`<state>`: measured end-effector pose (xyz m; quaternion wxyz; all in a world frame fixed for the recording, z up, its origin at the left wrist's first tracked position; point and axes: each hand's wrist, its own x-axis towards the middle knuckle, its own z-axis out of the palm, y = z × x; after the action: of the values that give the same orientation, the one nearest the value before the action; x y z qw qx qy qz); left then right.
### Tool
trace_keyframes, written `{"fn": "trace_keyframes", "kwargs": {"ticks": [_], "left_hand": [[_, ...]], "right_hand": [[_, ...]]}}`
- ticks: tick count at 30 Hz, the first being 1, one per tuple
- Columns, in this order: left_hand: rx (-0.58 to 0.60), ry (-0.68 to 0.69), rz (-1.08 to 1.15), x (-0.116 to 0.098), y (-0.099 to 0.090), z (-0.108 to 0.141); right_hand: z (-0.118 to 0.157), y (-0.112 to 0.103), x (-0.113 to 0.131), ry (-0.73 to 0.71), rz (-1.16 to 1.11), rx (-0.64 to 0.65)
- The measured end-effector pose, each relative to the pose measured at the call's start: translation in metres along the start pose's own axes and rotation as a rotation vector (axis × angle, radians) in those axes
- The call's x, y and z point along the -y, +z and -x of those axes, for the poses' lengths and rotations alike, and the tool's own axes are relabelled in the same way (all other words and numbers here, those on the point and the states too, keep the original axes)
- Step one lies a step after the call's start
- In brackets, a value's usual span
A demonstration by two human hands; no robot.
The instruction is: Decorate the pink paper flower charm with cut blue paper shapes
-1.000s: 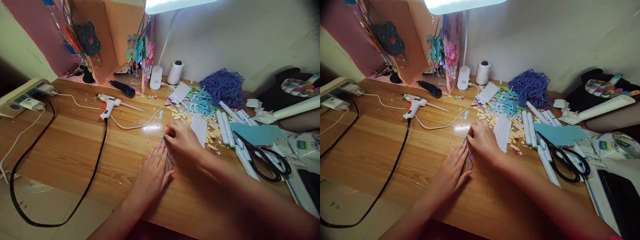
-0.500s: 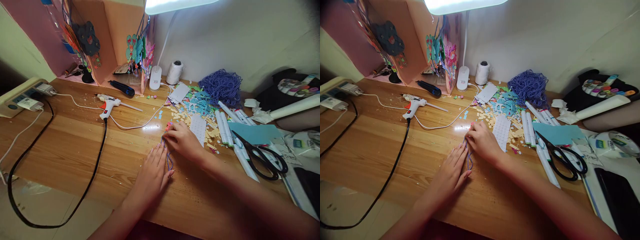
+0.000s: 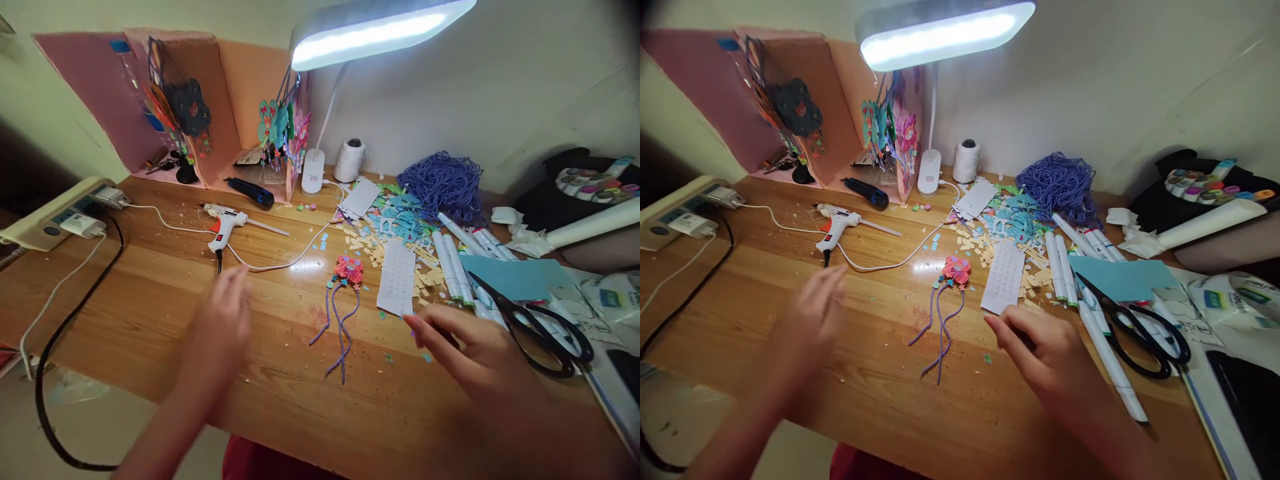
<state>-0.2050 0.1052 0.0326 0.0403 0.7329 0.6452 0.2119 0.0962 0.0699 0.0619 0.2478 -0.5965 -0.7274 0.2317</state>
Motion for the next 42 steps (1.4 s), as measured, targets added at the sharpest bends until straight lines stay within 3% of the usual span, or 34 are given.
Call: {"fn": "trace_keyframes", "kwargs": {"ticks": [5, 8, 10, 13, 17, 19, 21, 24, 28, 32, 37, 42], "left_hand": [[-0.011, -0.179, -0.153, 0.058, -0.003, -0.072], [-0.035, -0.261, -0.202, 0.069, 0.004, -0.094], [-0.042, -0.273, -0.211, 0.065, 0.002, -0.099], [-0.059, -0.248, -0.185, 0.04, -0.01, -0.093], [-0.035, -0.189, -0.061, -0.034, -0.021, -0.051], [0.018, -0.109, 0.183, -0.08, -0.014, -0.016], [0.16, 0.066, 0.43, -0.121, 0.002, 0.018], [0.211, 0.296, 0.461, -0.159, 0.029, 0.053], [0.312, 0.467, 0.379, -0.162, 0.046, 0.058], [0.402, 0.454, 0.231, -0.147, 0.051, 0.032], [0.376, 0.422, 0.105, -0.138, 0.073, -0.005], [0.352, 0.572, 0.034, -0.139, 0.08, -0.01]], "right_hand": [[0.021, 0.015, -0.018, 0.091, -0.066, -0.044], [0.022, 0.026, -0.026, 0.084, -0.083, -0.117], [0.024, 0.029, -0.029, 0.056, -0.103, -0.156], [0.031, 0.031, -0.027, 0.094, -0.163, -0.184], [0.043, 0.038, -0.008, 0.305, -0.427, -0.135], [0.05, 0.045, 0.004, 0.349, -0.654, -0.101], [0.058, 0.055, 0.011, 0.352, -0.826, -0.151], [0.075, 0.069, 0.004, 0.528, -0.836, -0.336], [0.095, 0.079, -0.018, 0.681, -0.694, -0.55], [0.095, 0.079, -0.023, 0.729, -0.83, -0.692], [0.083, 0.077, -0.015, 0.747, -0.995, -0.749], [0.084, 0.078, -0.019, 0.727, -1.042, -0.76]]}}
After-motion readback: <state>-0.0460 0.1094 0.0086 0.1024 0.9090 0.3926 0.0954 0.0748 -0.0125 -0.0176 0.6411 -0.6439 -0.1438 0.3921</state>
